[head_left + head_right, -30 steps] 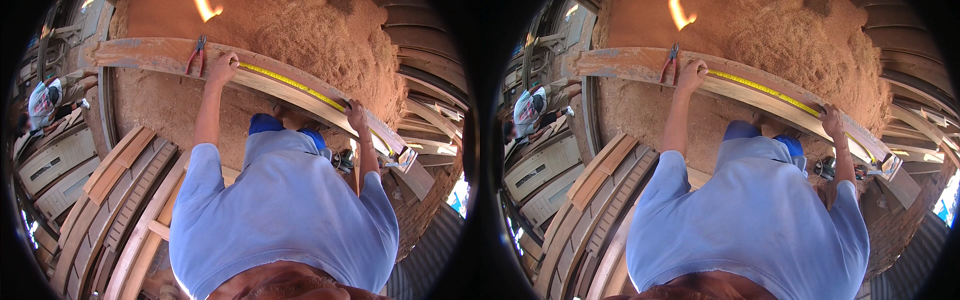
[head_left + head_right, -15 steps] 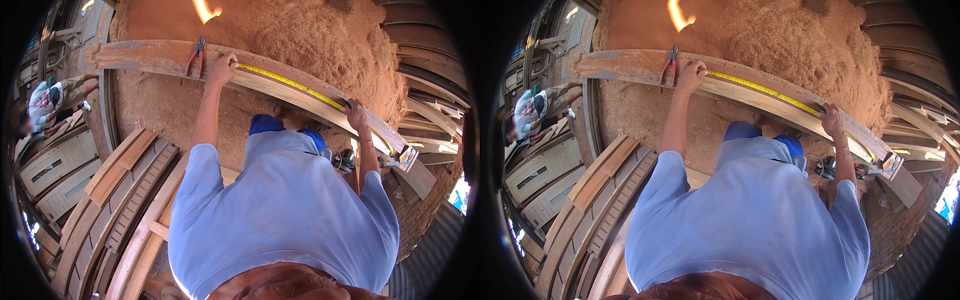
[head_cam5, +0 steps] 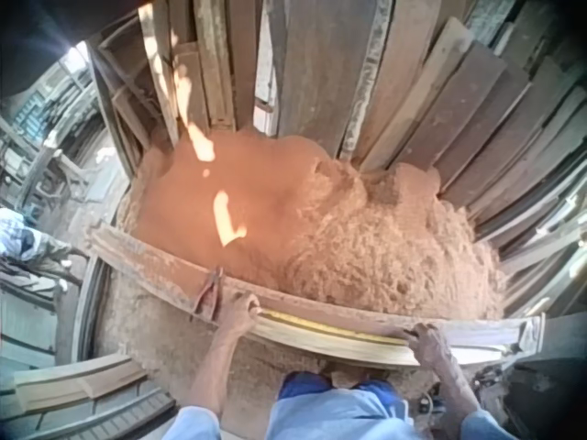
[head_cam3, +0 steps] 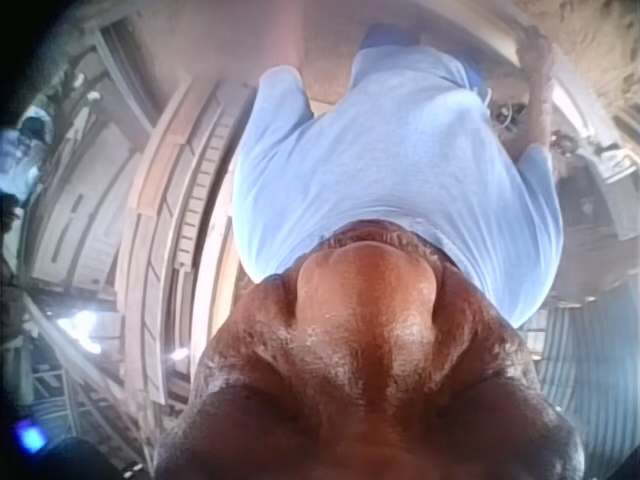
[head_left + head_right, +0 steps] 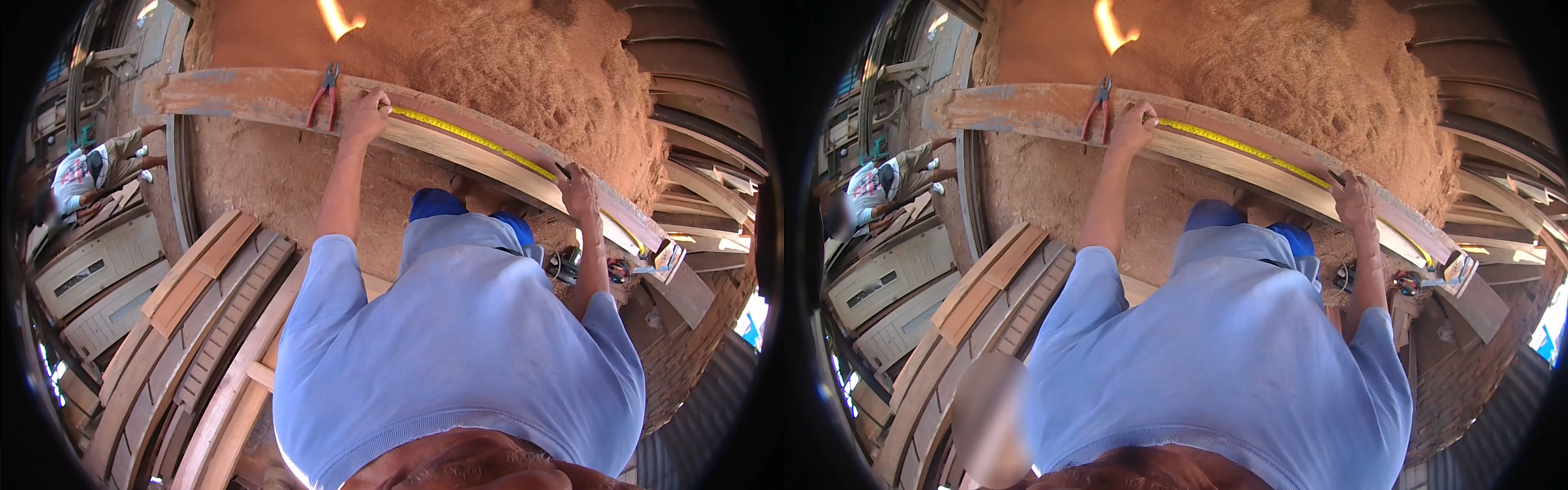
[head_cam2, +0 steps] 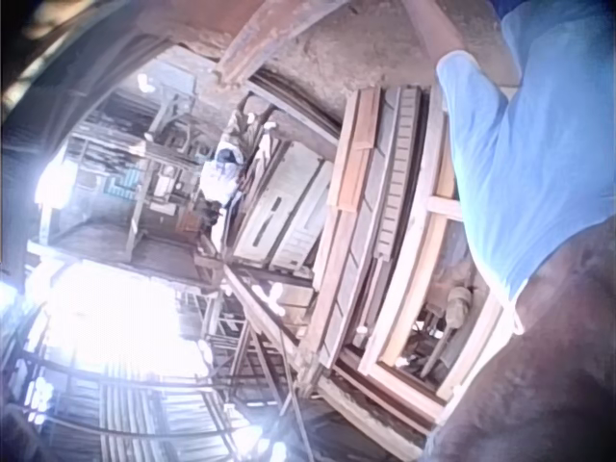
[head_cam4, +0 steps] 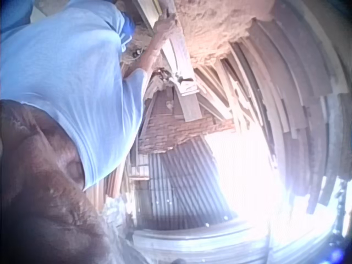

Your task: The person measures a wooden plank with a tape measure and marks it with a pencil. They then use a try square to draw a straight line across the plank.

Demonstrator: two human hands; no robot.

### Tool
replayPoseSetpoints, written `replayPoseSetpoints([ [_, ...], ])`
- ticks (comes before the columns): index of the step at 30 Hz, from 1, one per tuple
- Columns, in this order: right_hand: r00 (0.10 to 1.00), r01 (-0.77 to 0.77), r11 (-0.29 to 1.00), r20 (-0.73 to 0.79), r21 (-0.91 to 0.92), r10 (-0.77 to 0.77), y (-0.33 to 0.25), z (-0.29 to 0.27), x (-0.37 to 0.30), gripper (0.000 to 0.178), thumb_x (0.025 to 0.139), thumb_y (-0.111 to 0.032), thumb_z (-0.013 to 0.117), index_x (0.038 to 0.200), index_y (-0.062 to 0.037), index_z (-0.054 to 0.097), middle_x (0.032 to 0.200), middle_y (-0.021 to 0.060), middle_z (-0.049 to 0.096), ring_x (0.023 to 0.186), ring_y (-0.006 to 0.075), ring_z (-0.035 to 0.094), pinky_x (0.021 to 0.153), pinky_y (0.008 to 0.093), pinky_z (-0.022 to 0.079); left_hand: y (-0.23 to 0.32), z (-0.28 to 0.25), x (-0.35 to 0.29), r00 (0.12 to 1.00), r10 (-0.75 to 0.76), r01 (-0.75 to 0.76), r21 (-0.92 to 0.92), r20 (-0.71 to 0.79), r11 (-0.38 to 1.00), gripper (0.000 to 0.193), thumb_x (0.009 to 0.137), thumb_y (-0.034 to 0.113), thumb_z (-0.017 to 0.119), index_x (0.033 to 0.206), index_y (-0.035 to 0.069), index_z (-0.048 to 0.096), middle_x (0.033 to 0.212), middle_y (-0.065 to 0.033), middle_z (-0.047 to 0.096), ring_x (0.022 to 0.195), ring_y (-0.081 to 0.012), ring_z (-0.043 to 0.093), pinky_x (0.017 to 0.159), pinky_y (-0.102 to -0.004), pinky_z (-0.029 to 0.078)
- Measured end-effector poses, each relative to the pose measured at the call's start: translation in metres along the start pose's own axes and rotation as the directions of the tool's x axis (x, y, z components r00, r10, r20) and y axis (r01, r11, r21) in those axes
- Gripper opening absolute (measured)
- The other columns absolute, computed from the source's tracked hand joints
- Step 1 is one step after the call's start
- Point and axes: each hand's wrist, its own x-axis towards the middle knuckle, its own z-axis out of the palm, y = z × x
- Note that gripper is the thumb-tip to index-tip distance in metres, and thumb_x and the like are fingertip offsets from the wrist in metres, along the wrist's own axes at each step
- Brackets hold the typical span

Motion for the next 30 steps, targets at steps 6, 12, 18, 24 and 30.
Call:
replayPoseSetpoints([
  [6, 0.996, 0.088, 0.959, 0.005, 0.268, -0.093, -0.058, 0.025, -0.012, 0.041, 0.092, -0.020, 0.069, 0.129, -0.0047, 0.061, 0.108, 0.0265, 0.069, 0.102, 0.0427, 0.067, 0.091, 0.0498, 0.052, -0.002, 0.002, 0.003, 1.000, -0.013, 0.013, -0.008, 0.002, 1.000, 0.019, 0.090, 0.019, 0.073, 0.104, 0.012, 0.062, 0.110, -0.0191, 0.065, 0.112, -0.0401, 0.061, 0.094, -0.0486, 0.048],
  [12, 0.952, 0.258, 0.952, 0.126, 0.164, -0.280, -0.117, 0.059, -0.024, 0.067, 0.095, -0.024, 0.066, 0.155, -0.0138, 0.038, 0.105, 0.0266, 0.070, 0.101, 0.0443, 0.067, 0.092, 0.0523, 0.052, -0.001, 0.001, 0.005, 1.000, -0.023, 0.022, 0.034, 0.020, 0.999, 0.018, 0.091, 0.020, 0.072, 0.104, 0.012, 0.063, 0.112, -0.0170, 0.064, 0.115, -0.0385, 0.060, 0.097, -0.0479, 0.047],
  [18, 0.937, 0.274, 0.957, 0.196, 0.095, -0.288, -0.125, 0.068, -0.018, 0.077, 0.095, -0.025, 0.065, 0.162, -0.0224, 0.027, 0.106, 0.0264, 0.070, 0.100, 0.0453, 0.067, 0.091, 0.0536, 0.053, 0.001, 0.001, 0.004, 1.000, -0.018, 0.018, 0.012, 0.019, 1.000, 0.018, 0.090, 0.020, 0.073, 0.104, 0.012, 0.064, 0.110, -0.0173, 0.065, 0.113, -0.0389, 0.060, 0.096, -0.0479, 0.047],
  [24, 0.931, 0.311, 0.947, 0.176, 0.075, -0.320, -0.119, 0.073, -0.015, 0.078, 0.094, -0.027, 0.065, 0.162, -0.0266, 0.026, 0.105, 0.0258, 0.071, 0.097, 0.0438, 0.069, 0.089, 0.0529, 0.054, -0.006, 0.005, 0.006, 1.000, 0.023, -0.023, 0.027, 0.001, 0.999, 0.018, 0.090, 0.017, 0.073, 0.103, 0.011, 0.064, 0.109, -0.0169, 0.064, 0.111, -0.0386, 0.060, 0.096, -0.0479, 0.047],
  [30, 0.931, 0.330, 0.941, 0.139, 0.071, -0.337, -0.118, 0.074, -0.015, 0.077, 0.093, -0.028, 0.066, 0.161, -0.0250, 0.030, 0.103, 0.0245, 0.071, 0.095, 0.0423, 0.070, 0.087, 0.0505, 0.056, -0.003, 0.003, 0.007, 1.000, -0.007, 0.006, 0.036, 0.025, 0.999, 0.019, 0.090, 0.017, 0.073, 0.104, 0.010, 0.063, 0.111, -0.0168, 0.065, 0.113, -0.0384, 0.060, 0.097, -0.0477, 0.047],
])
